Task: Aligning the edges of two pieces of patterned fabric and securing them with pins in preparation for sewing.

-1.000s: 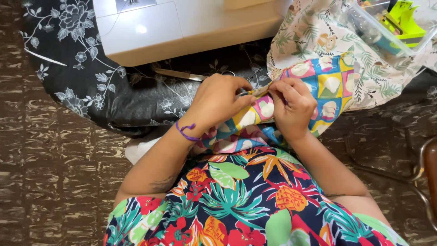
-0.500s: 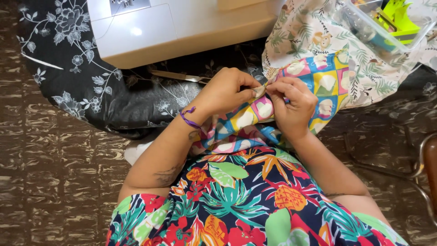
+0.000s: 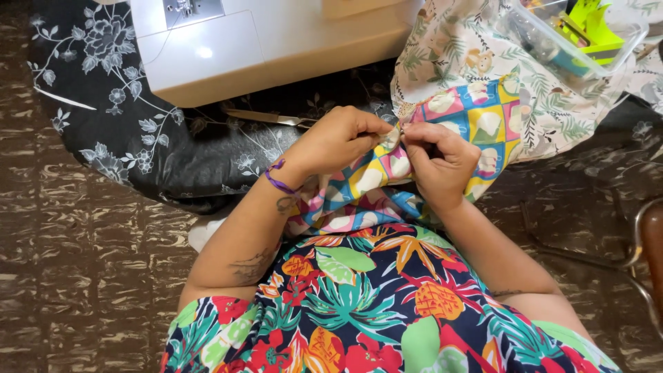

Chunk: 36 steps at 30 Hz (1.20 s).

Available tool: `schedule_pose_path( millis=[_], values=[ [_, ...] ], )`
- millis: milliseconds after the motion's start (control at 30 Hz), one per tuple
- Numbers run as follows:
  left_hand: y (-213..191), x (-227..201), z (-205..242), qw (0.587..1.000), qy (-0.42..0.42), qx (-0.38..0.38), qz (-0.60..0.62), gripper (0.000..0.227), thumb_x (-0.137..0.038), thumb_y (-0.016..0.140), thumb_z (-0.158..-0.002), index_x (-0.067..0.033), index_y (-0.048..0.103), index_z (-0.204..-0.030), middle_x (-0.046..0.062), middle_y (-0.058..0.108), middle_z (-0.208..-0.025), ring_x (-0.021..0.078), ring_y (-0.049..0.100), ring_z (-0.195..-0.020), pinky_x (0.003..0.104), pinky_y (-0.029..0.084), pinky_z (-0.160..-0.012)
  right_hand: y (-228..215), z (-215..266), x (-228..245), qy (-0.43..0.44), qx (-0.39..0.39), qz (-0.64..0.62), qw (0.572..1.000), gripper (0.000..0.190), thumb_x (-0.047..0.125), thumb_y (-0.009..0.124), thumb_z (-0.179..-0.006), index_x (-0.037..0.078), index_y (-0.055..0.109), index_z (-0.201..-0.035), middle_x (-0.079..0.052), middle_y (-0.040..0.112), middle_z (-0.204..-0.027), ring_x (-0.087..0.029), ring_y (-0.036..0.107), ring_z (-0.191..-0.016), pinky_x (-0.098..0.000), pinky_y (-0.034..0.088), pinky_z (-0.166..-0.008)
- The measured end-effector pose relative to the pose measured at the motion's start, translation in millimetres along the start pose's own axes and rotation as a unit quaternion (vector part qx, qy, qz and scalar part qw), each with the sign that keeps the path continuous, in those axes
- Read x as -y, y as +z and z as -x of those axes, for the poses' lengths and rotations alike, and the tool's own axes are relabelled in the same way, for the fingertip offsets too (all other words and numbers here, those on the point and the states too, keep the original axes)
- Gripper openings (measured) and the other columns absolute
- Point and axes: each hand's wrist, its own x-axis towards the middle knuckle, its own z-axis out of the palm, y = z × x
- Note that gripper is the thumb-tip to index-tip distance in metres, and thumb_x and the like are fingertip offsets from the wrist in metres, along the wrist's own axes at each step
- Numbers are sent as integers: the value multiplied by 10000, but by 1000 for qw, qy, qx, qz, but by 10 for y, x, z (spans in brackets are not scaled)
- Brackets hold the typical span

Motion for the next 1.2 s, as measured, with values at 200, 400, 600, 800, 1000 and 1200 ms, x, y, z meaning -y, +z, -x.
schedule_pose_path(
  millis=[200, 400, 600, 800, 1000, 1200],
  values=[
    [-151, -124, 277, 1000, 7, 12, -15, 422, -135, 699, -891, -31, 771, -1293, 207, 820, -1155, 453, 745, -1149, 548, 577, -988, -148, -98, 65, 14, 13, -18, 1000, 172, -166, 822, -895, 5, 815, -915, -163, 812, -916, -286, 807, -936, -385, 614, -844],
    [-238, -123, 803, 994, -22, -8, -111, 517, -396, 750, -930, -104, 752, -1358, 80, 847, -1080, 202, 750, -873, 372, 513, -770, -930, -439, 55, -80, -21, 244, 966, 137, 61, 862, -1086, 5, 749, -1139, -238, 778, -1202, -385, 763, -1153, -487, 550, -1026],
    [-161, -215, 1333, 989, -77, -49, -115, 315, -284, 703, -898, -186, 817, -1176, -1, 865, -1027, 156, 760, -800, 338, 514, -725, -1431, -542, -277, 185, 57, 124, 973, 366, 115, 802, -1086, 67, 617, -1399, -49, 661, -1336, -142, 592, -1151, -278, 525, -1018],
    [103, -182, 1717, 954, -129, -162, -215, 422, -154, 652, -793, -180, 817, -1181, 30, 837, -1124, 286, 762, -1000, 426, 555, -823, -1615, -562, -189, 312, 142, 37, 939, 563, 116, 845, -938, 94, 635, -1460, 59, 603, -1078, 1, 571, -978, -119, 516, -877],
    [86, 10, 2107, 904, -175, -269, -284, 246, -166, 714, -794, -155, 803, -1022, 75, 788, -962, 355, 710, -899, 490, 524, -769, -1686, -541, -49, 284, 123, 12, 951, 228, 128, 916, -950, 61, 754, -1096, -54, 756, -992, -89, 728, -833, -168, 628, -733],
    [-8, 226, 2544, 789, -295, -349, -412, 296, -93, 688, -722, -203, 718, -994, 107, 680, -926, 440, 639, -889, 614, 476, -691, -1516, -698, 313, 151, 92, 42, 983, 146, 2, 881, -1169, 1, 752, -1239, -81, 720, -1036, -97, 682, -886, -194, 576, -813]
  ],
)
